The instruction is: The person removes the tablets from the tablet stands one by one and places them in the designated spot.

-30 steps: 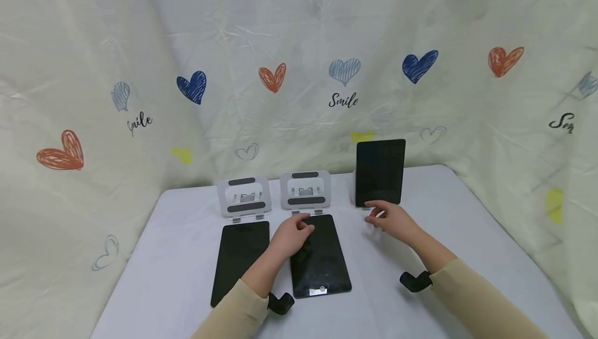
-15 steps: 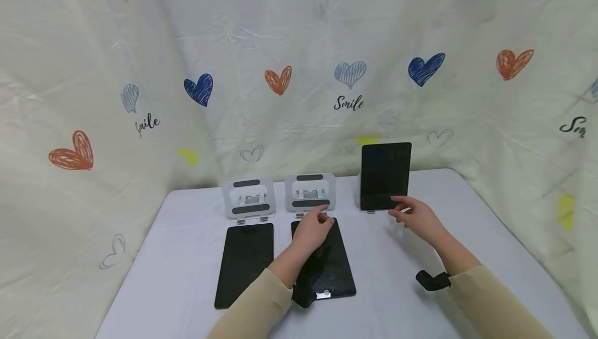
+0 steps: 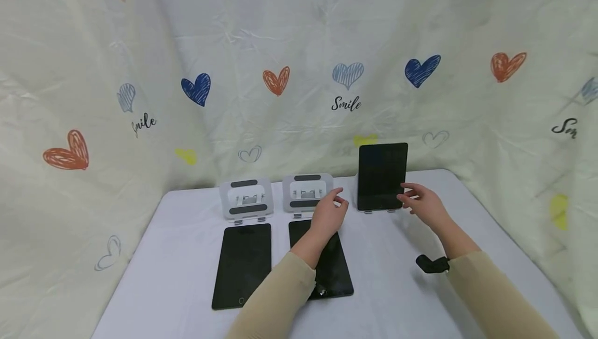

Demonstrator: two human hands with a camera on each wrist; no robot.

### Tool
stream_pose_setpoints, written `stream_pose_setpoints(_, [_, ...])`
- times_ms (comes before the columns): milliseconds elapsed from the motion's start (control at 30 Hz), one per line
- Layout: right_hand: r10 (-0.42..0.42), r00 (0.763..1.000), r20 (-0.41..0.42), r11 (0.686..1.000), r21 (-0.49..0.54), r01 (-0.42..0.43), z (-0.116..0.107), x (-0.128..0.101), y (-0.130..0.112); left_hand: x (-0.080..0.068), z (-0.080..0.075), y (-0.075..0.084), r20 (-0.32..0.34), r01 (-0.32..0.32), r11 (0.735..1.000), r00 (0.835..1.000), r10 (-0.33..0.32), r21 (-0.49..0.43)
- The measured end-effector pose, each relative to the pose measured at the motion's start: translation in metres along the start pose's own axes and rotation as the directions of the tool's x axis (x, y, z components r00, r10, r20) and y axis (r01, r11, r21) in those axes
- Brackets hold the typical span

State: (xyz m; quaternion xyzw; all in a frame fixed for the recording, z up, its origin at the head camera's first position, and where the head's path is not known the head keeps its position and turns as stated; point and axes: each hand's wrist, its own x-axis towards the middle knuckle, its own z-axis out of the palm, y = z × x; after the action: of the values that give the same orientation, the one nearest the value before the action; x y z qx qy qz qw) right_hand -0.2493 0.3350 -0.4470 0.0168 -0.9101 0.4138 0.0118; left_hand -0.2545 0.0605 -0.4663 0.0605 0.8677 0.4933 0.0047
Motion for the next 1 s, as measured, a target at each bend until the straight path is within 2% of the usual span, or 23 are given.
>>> stream_pose_setpoints(133, [0.009,1.000,-0.026,1.000,0.008,-0.008,-0.005,0.006,0.001,0.010,0.008,0.008,0.011,-0.004,0.999,1.000,0.005,-0.051])
stream_pose_setpoints(300, [0.031,0.997,-0.067,1.000,-0.001,-0.031,-0.004,0.012,0.002,0.020,0.013,0.010,0.038,0.045,0.990,0.998,-0.040,-0.131])
stream_pose_setpoints(433, [0.028,0.991,-0.132,0.997,-0.071,-0.038,-0.002,0.014,0.002,0.027,0.017,0.010,0.046,0.067,0.984,0.997,-0.060,-0.164])
stream_pose_setpoints(600, [0.019,0.979,-0.205,0.986,-0.156,-0.052,-0.005,0.015,0.002,0.034,0.025,0.012,0.074,0.060,0.980,0.996,-0.047,-0.190])
stream_pose_setpoints(767, [0.013,0.979,-0.201,0.981,-0.188,-0.051,-0.011,0.021,0.004,0.039,0.030,0.020,0.081,0.032,0.977,0.997,-0.015,-0.213])
stream_pose_setpoints(1000, [0.001,0.985,-0.171,0.980,-0.195,-0.034,-0.013,0.034,0.004,0.044,0.025,0.033,0.066,-0.004,0.984,0.998,0.016,-0.180])
